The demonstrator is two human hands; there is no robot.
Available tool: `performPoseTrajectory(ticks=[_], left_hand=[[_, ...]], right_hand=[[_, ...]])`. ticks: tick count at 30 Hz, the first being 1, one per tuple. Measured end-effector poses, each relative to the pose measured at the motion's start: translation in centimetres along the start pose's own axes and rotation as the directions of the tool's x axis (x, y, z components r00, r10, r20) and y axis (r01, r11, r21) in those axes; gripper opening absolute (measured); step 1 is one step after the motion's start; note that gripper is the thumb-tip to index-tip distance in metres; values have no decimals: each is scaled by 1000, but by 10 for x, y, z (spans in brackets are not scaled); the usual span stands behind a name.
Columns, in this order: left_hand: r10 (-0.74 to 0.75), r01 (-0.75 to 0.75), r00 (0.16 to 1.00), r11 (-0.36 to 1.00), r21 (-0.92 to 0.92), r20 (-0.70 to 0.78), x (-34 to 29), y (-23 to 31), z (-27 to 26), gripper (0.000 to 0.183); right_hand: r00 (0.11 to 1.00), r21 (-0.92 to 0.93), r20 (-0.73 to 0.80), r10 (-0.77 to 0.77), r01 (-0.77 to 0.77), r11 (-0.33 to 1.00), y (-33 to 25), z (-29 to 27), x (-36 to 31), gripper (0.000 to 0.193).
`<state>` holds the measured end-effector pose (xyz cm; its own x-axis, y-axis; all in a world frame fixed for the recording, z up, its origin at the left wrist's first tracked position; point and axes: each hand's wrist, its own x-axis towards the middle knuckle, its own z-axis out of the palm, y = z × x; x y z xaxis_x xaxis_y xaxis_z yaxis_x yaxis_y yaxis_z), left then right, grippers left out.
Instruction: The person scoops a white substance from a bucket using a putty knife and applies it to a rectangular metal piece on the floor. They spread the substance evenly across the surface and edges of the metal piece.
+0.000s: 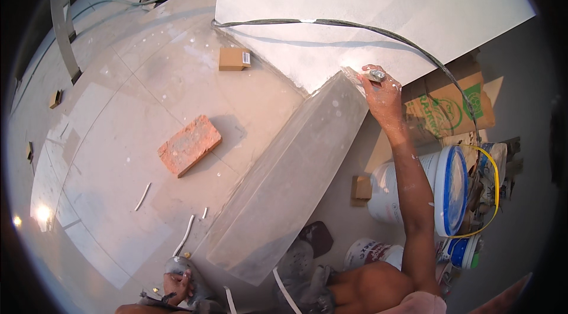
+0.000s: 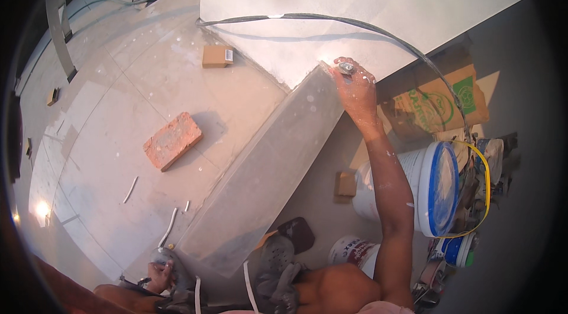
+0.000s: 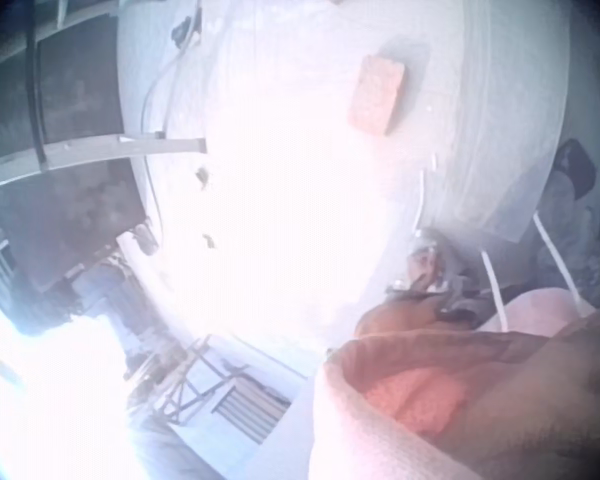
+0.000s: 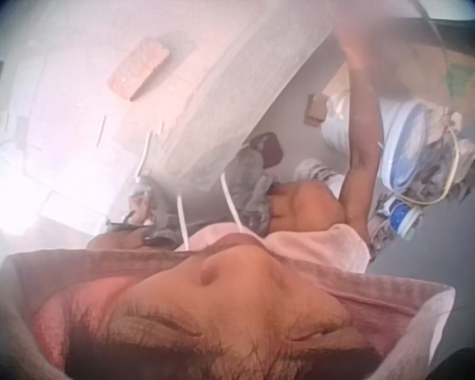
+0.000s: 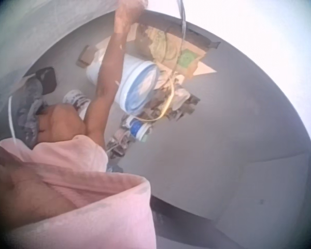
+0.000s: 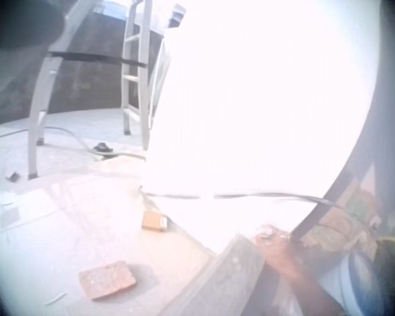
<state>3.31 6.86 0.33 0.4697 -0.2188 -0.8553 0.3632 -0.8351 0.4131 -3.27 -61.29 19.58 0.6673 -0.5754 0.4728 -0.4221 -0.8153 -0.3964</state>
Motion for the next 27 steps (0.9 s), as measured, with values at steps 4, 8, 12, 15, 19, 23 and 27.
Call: performPoseTrajectory(ticks=[4,8,12,15,19,23,27], left_hand=[[3,-3,1000,1000,23,12,-1,5,0,68],[29,-28,999,1000,-13,27,0,9,0,67],[22,-21,999,999,-43,26,-3,4,-1,66],[-6,6,1000,1000,-29,13,-1,-3,-2,67],[-7,8,1000,1000,-28,29,0,2,0,65],[9,-9,1000,1000,-8,22,-3,9,-1,64],[-19,23,997,999,-45,76,4,0,4,56]], right_hand=[[999,-100,19,-48,49,994,5,4,12,20],[973,-178,-151,-175,148,973,-10,-16,16,18],[895,-280,-337,-293,202,939,-43,-51,11,20],[918,-217,-315,-242,179,960,-44,-51,-3,20],[989,-84,-143,-44,32,996,-23,-27,-17,18],[995,5,6,102,-102,995,7,-9,-24,20],[991,-209,-118,-56,30,978,25,-27,-21,17]])
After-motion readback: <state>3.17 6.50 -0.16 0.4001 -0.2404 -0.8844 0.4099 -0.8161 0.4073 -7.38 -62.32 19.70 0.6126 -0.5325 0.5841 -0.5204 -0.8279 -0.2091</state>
